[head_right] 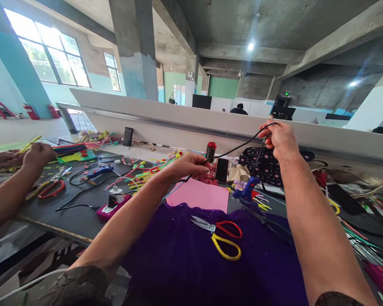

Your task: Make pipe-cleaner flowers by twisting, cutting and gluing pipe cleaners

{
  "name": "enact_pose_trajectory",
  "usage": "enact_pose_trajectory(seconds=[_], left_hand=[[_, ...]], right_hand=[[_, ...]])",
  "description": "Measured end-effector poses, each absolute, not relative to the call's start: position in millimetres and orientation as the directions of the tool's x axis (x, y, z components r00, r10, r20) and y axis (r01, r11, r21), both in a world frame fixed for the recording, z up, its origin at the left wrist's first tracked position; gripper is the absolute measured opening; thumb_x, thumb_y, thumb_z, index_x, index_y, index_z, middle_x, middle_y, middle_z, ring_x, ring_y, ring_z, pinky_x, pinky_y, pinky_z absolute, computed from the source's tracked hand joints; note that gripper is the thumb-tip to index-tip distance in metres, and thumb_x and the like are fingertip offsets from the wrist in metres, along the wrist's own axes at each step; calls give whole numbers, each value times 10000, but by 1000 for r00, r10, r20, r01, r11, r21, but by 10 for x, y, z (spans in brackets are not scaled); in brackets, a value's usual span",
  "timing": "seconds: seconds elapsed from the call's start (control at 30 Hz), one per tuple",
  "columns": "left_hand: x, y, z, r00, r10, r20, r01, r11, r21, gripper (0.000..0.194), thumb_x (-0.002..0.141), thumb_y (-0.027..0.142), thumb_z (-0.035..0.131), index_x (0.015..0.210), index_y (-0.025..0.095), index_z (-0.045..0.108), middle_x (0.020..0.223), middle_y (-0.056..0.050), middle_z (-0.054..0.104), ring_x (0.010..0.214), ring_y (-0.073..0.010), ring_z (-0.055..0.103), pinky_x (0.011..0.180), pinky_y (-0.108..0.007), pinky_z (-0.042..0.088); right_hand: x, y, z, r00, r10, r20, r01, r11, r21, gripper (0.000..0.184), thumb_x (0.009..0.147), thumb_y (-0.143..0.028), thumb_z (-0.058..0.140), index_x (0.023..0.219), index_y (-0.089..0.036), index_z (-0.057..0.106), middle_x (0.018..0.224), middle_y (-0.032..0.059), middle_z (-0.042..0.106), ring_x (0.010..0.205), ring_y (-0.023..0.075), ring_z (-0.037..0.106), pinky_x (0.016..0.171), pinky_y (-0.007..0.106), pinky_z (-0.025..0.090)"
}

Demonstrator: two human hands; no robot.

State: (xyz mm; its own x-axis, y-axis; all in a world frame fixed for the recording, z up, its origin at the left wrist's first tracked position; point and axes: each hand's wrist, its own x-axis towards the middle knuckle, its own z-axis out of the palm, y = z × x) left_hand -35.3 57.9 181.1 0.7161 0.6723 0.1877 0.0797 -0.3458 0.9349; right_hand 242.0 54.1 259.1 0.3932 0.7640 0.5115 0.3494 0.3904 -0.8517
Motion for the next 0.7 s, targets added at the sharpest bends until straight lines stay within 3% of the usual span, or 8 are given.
enact_pose_trajectory(seconds=[0.23, 0.37, 0.47, 0.6, 0.7], left_hand=[[-540, 542, 1297, 611, 762, 215, 314, -483, 818, 192, 645, 264, 590, 759, 124, 656, 625, 11, 575, 556, -84, 500, 500, -188, 375], [-683, 438, 1098, 610, 761, 219, 219, -428, 877, 256, 629, 223, 598, 860, 129, 656, 777, -18, 628, 644, -98, 540, 567, -197, 409], [-796, 358, 1050, 632, 761, 149, 284, -406, 869, 243, 625, 233, 608, 841, 139, 667, 708, -6, 627, 608, -90, 531, 559, -189, 398], [-950, 285, 980, 605, 788, 115, 351, -393, 850, 220, 628, 287, 624, 790, 150, 681, 718, -16, 638, 640, -106, 540, 579, -192, 393], [-1076, 260, 864, 580, 806, 121, 291, -344, 893, 221, 604, 324, 659, 740, 150, 673, 685, -13, 625, 604, -105, 521, 551, -198, 381]], right_hand=[[2701, 540, 2745, 468, 677, 569, 296, 486, -822, 300, 804, -351, 492, 666, -110, 605, 460, 44, 566, 239, 60, 338, 253, 189, 169], [2800, 563, 2754, 481, 656, 582, 330, 479, -813, 320, 794, -377, 502, 644, -114, 603, 449, 43, 562, 227, 55, 314, 248, 189, 174], [2853, 579, 2744, 512, 645, 567, 348, 448, -824, 348, 794, -407, 486, 636, -117, 598, 478, 63, 579, 235, 60, 316, 258, 197, 182], [2960, 575, 2758, 588, 623, 516, 370, 360, -856, 357, 829, -375, 414, 684, -112, 607, 667, 135, 643, 274, 54, 332, 293, 217, 211], [3112, 571, 2768, 592, 587, 552, 540, 219, -813, 410, 863, -344, 324, 808, -79, 632, 784, 197, 648, 314, 58, 370, 326, 232, 265]])
